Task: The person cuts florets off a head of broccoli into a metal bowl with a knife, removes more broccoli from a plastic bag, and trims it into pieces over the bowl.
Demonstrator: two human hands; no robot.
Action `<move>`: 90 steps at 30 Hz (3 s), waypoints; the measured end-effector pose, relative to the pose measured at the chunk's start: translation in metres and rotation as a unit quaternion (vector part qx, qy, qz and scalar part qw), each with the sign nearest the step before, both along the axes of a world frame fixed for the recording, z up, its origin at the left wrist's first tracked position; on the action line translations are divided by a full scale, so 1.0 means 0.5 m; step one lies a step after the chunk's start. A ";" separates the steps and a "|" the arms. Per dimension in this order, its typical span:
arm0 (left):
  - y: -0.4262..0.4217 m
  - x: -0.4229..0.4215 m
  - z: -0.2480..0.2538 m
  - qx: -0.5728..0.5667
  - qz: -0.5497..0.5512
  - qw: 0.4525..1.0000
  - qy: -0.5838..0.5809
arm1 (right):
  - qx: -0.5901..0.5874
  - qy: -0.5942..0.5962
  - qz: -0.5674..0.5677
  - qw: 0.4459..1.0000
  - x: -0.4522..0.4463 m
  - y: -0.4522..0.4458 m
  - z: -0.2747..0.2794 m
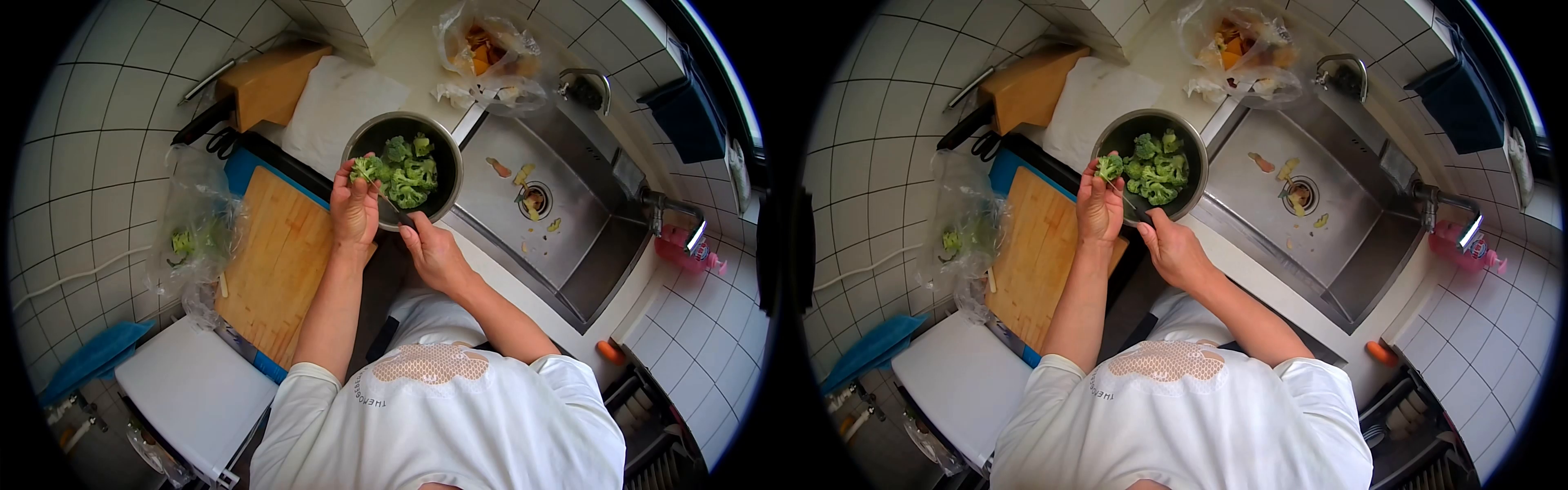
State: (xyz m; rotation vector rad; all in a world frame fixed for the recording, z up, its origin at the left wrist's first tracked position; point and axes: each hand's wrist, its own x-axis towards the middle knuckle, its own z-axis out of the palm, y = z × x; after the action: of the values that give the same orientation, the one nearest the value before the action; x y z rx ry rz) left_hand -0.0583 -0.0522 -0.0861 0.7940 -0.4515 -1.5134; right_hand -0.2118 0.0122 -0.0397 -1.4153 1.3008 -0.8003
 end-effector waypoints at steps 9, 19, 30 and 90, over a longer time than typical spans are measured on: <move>0.002 0.002 -0.005 -0.004 0.007 1.000 -0.011 | -0.053 0.109 -0.006 0.993 0.004 0.001 0.000; 0.009 -0.003 0.007 -0.013 0.011 0.999 -0.043 | -0.069 0.132 -0.007 0.989 0.006 -0.001 -0.010; 0.013 0.000 0.023 -0.009 -0.038 0.999 -0.026 | -0.033 0.102 0.030 0.994 -0.002 -0.019 -0.009; -0.092 -0.009 0.053 -0.131 -0.158 0.676 -0.708 | 0.046 0.111 -0.126 0.985 -0.099 -0.105 -0.011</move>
State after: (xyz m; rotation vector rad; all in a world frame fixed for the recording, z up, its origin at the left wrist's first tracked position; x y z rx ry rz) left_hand -0.0627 -0.0982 -0.0598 1.6193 -1.9916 -0.7588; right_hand -0.2611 -0.0404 -0.0452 -1.3102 1.6929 -0.7530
